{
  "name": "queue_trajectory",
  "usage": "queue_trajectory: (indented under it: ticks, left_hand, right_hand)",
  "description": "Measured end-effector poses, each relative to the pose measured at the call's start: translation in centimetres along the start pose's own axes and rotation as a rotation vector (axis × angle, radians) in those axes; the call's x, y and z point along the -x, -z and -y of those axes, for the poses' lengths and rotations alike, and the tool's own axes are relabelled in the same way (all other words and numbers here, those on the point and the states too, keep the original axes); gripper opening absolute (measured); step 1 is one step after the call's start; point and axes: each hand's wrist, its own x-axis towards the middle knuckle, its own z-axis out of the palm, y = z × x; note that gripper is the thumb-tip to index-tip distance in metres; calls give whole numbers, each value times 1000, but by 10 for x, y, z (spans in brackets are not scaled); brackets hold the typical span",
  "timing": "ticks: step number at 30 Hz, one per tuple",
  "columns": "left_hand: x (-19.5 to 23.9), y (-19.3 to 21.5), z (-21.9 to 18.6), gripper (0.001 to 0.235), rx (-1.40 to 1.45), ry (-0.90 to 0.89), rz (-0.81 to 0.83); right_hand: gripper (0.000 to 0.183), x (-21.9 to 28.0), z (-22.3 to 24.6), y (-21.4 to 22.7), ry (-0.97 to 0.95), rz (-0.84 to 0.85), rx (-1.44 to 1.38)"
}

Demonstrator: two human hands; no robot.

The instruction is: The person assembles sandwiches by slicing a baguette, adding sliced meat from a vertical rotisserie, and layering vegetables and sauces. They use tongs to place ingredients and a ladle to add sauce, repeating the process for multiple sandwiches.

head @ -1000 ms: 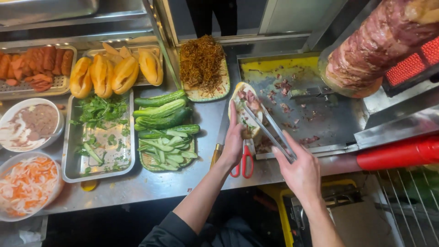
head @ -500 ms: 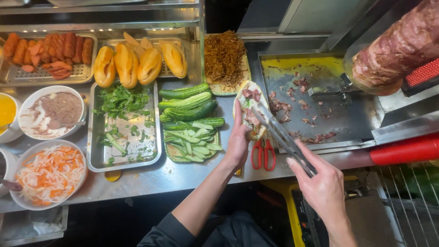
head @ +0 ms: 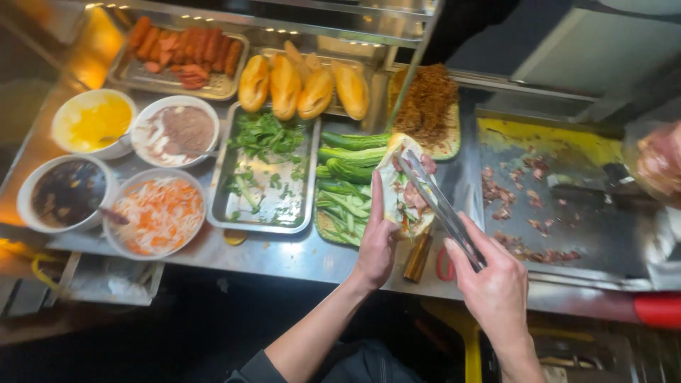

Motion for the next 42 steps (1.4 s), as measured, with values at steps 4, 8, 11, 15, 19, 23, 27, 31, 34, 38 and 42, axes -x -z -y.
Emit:
queue_trajectory:
  ticks: [4, 8, 11, 15, 19, 23, 27, 31, 34, 38, 42]
  left_hand:
    - [14, 22, 0, 87, -58, -67, -195]
    - [25, 51, -5, 95, 390, -142, -314]
    - [47, 58, -15, 91, 275, -190, -362]
    - [65, 60, -17, 90, 394, -268, -359]
    - [86, 55, -28, 87, 78, -211, -462]
    - [99, 74, -30, 91, 246, -265, -534]
    - [120, 118, -35, 91, 450, -328, -619]
    - [164, 181, -46, 89, 467, -493, -646]
    - [193, 237, -56, 86, 451, -465, -699]
    - [218, 298, -78, 91, 384, -368, -715]
    - [222, 336, -84, 93, 377, -342, -695]
  right_hand:
    - [50, 3, 15, -4, 147, 51, -66]
    - [51, 2, 30, -5, 181, 96, -112]
    - [51, -1, 36, -10, 228, 163, -56]
    - [46, 4, 51, -7, 321, 205, -64]
    - [47, 5, 71, -17, 305, 341, -90]
    - [54, 17, 88, -16, 341, 342, -136]
    - [54, 27, 118, -43, 330, 355, -208]
    - [52, 25, 160, -137, 436, 403, -132]
    - [53, 17, 181, -226, 576, 525, 124]
    - [35, 23, 222, -249, 589, 552, 355]
    - [42, 39, 250, -247, 435, 502, 251]
